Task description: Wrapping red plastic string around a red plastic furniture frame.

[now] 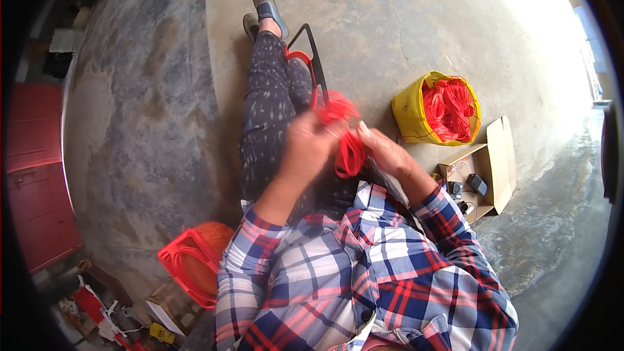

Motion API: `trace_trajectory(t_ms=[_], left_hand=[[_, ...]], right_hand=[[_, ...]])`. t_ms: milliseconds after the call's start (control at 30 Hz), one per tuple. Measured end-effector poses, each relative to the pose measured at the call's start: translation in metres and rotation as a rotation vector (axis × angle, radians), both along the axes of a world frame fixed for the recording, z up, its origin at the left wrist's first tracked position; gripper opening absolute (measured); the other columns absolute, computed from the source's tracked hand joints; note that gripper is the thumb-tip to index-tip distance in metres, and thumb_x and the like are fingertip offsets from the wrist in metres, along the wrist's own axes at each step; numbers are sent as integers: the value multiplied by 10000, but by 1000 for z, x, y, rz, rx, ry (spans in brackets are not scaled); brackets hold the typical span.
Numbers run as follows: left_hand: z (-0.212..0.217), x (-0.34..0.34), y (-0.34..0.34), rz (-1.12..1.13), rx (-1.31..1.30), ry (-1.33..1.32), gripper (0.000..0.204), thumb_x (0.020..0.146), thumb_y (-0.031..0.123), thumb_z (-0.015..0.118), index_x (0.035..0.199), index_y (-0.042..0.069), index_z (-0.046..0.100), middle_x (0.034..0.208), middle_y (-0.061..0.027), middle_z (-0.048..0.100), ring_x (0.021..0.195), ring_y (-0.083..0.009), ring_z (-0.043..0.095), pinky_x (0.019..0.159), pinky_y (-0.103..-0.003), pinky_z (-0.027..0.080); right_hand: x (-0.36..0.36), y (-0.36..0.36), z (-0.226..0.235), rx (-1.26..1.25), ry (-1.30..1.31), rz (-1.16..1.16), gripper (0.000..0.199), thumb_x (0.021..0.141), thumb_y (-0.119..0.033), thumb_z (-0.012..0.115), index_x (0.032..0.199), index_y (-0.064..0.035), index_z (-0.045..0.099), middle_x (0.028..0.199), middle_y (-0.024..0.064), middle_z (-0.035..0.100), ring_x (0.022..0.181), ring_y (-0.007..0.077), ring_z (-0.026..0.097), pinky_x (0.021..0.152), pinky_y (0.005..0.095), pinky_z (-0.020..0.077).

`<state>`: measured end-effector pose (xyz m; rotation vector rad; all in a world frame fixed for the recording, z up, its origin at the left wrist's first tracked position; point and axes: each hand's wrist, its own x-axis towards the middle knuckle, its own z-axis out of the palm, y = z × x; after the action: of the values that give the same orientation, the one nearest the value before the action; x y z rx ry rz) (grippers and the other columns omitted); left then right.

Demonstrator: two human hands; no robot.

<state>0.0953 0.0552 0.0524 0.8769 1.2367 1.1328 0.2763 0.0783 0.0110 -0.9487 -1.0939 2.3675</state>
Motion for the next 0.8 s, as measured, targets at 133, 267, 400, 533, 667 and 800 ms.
trace_trajectory(t_ms=[133,267,400,533,667,800], left_hand=[[-12,-40,24,300,567,519,122,856,95,707,939,40,637,758,29,557,670,-80,532,587,-264,460],[-20,-52,24,298,712,1210,308,712,-67,665,981,82,647,821,-78,549,726,-239,602,660,-343,500],[-55,-33,14,-72,415,1102,248,736,-10,645,965,83,659,903,-131,631,813,-324,642,692,-400,512],[-65,-16,15,-165,45,859,173,809,25,632,980,46,638,963,-162,675,852,-283,671,724,-349,522],[-87,-19,6,10,-44,227,302,843,41,640,1120,-22,536,972,-99,669,867,-128,634,775,-271,518],[-80,-9,-5,-41,-102,250,275,844,96,701,1063,-30,592,938,-89,677,847,-107,631,756,-235,504]], right_hand=[[-1,35,10,181,-114,-81,495,977,-451,435,1109,-7,607,799,17,590,755,116,549,717,256,444],[-5,59,-21,195,64,-413,225,913,-222,581,993,-21,642,701,15,580,678,93,534,611,236,423],[-26,46,-60,617,-368,-245,291,788,-91,700,1056,12,658,890,93,649,824,171,617,745,293,491],[-42,35,-52,728,-483,-65,329,756,-136,740,1069,-64,671,1046,134,612,905,263,622,812,348,499],[-29,34,-66,1049,-578,-89,285,759,-142,734,1023,-53,675,1071,135,599,926,271,610,825,372,494],[-5,39,-58,656,-300,-517,143,851,-134,672,949,-30,673,1074,72,612,1018,197,590,916,325,454]])
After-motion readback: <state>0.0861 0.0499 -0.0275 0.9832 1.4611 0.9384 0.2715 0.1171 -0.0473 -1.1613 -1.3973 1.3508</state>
